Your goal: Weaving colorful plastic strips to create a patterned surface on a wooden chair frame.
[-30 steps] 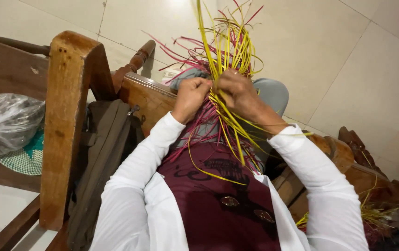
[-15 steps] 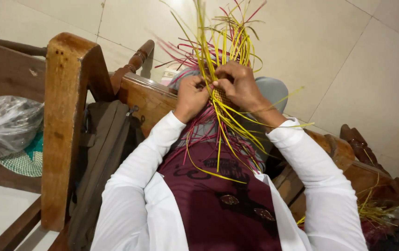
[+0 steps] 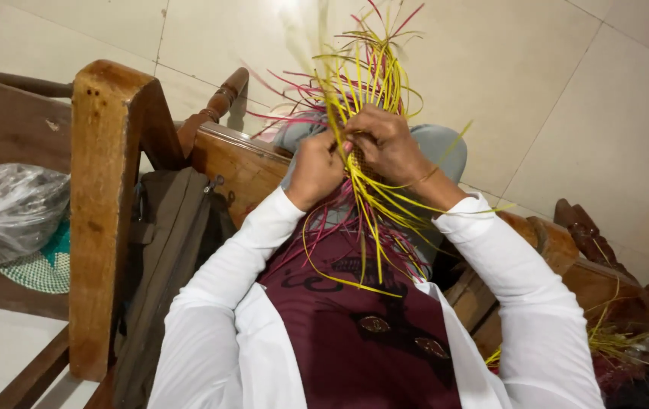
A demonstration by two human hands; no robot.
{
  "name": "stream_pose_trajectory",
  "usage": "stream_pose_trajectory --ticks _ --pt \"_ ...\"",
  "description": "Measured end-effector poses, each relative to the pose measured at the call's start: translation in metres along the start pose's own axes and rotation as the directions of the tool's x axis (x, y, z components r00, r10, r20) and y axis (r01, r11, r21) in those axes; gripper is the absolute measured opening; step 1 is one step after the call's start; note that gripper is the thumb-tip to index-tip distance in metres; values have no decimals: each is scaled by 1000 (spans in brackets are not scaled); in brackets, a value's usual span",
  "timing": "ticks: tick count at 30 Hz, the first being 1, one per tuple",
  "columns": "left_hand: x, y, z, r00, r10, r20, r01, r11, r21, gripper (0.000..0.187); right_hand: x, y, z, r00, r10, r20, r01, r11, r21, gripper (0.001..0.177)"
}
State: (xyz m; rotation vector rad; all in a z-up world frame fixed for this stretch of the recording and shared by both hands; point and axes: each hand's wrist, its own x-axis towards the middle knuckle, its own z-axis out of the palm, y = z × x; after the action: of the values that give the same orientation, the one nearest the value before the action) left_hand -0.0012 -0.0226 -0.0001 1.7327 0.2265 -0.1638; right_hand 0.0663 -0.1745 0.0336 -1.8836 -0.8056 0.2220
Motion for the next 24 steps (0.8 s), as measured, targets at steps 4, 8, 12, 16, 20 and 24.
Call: stream_pose_trajectory --ticks 4,8,12,16,20,24 --pt "5 2 1 995 -65 -73 52 986 -158 8 -4 6 2 998 62 -2 -61 995 74 10" --pt "5 8 2 995 -32 -100 17 988 -150 5 -2 -1 -5 993 116 -9 -114 984 137 12" --pt "13 -25 13 980 -173 -103 148 965 -215 5 1 -20 -12 990 59 126 -65 997 50 19" --pt "12 -7 8 978 -193 -80 176 968 -179 18 -18 -13 -10 970 -3 241 24 996 -83 18" --pt "8 12 4 990 -135 -35 128 980 -149 6 -23 -1 -11 986 157 63 -164 979 122 15" --pt "1 15 4 998 -39 -56 33 994 -106 10 -20 5 -8 978 206 -17 -198 958 210 23"
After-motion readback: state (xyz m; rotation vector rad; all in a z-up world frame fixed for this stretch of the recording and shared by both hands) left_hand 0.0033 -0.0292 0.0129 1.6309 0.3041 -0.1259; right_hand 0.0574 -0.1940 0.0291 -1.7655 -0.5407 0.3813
